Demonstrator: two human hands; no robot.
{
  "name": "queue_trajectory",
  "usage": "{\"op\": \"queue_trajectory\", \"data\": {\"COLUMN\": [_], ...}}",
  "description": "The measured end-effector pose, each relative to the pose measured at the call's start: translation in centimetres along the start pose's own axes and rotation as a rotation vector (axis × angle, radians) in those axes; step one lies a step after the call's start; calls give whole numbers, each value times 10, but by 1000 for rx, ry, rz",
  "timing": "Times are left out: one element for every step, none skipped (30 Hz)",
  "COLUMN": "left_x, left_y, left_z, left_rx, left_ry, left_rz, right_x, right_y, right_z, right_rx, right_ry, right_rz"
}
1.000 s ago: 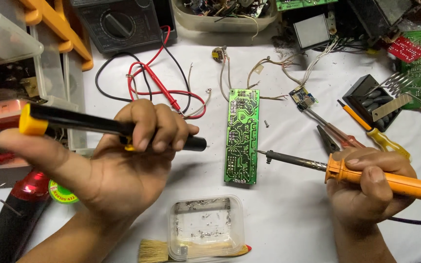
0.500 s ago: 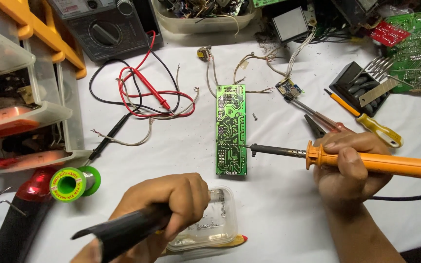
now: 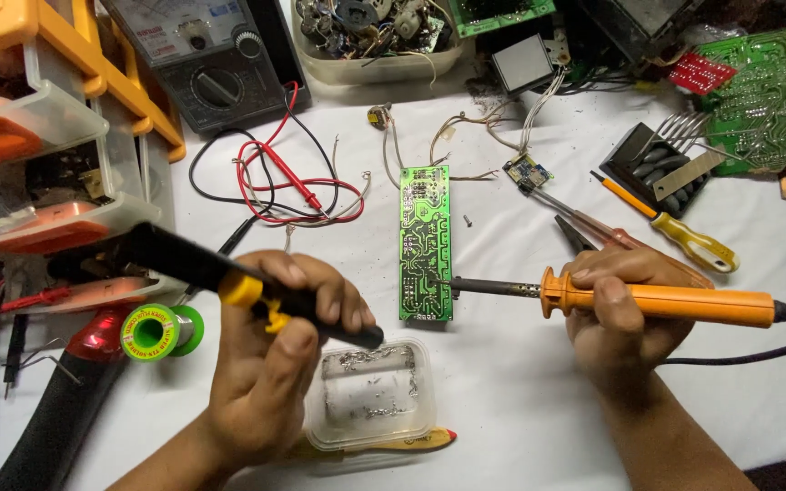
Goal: Desoldering electronic components from a printed circuit board using a soldering iron and a manual desoldering pump.
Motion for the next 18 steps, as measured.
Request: {"op": "queue_trajectory", "data": {"left_x": [5,7,9,11,9,6,11,14,17,21,24,27,30,34,38,40,41,41], "left_y": [5,11,17,22,28,33,33,34,35,34,34,33,31,29,28,28,28,28], "left_z": [3,5,7,9,6,4,10,19,27,31,38,46,49,54,59,60,61,61], "left_rx": [-5,-11,-18,-22,-63,-102,-104,-89,-74,-76,-56,-34,-34,-17,0,-1,-5,-9], "left_ry": [1,70,139,138,316,496,495,481,466,464,406,344,339,232,126,122,112,102], "left_rz": [2,41,80,78,111,138,132,156,180,172,176,178,167,144,121,112,106,103], "right_x": [2,1,-1,-3,-4,-5,-4,-7,-11,-11,-11,-10,-11,-12,-12,-13,-12,-10], "right_y": [-2,-4,-5,-6,-8,-9,-10,-10,-11,-12,-13,-14,-14,-15,-16,-17,-18,-19], "right_z": [-1,-7,-12,-13,-12,-12,-12,-15,-18,-19,-21,-23,-23,-21,-19,-20,-21,-21], "right_rx": [5,-29,-62,-59,-43,-28,-27,-47,-67,-67,-74,-84,-87,-66,-44,-47,-45,-43], "right_ry": [1,-12,-26,-27,-53,-79,-79,-96,-113,-114,-116,-121,-125,-142,-158,-160,-141,-121], "right_rz": [0,31,62,66,62,61,68,105,143,152,153,156,167,166,166,175,166,155]}}
Point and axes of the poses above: each hand's wrist, its own y-axis towards the middle knuckle, its own x-axis out of the back of the hand, z = x × y, the point moved 10 cm from there along y, towards the middle knuckle, and after that the axes turned 7 degrees about z, right-handed, at the moved point
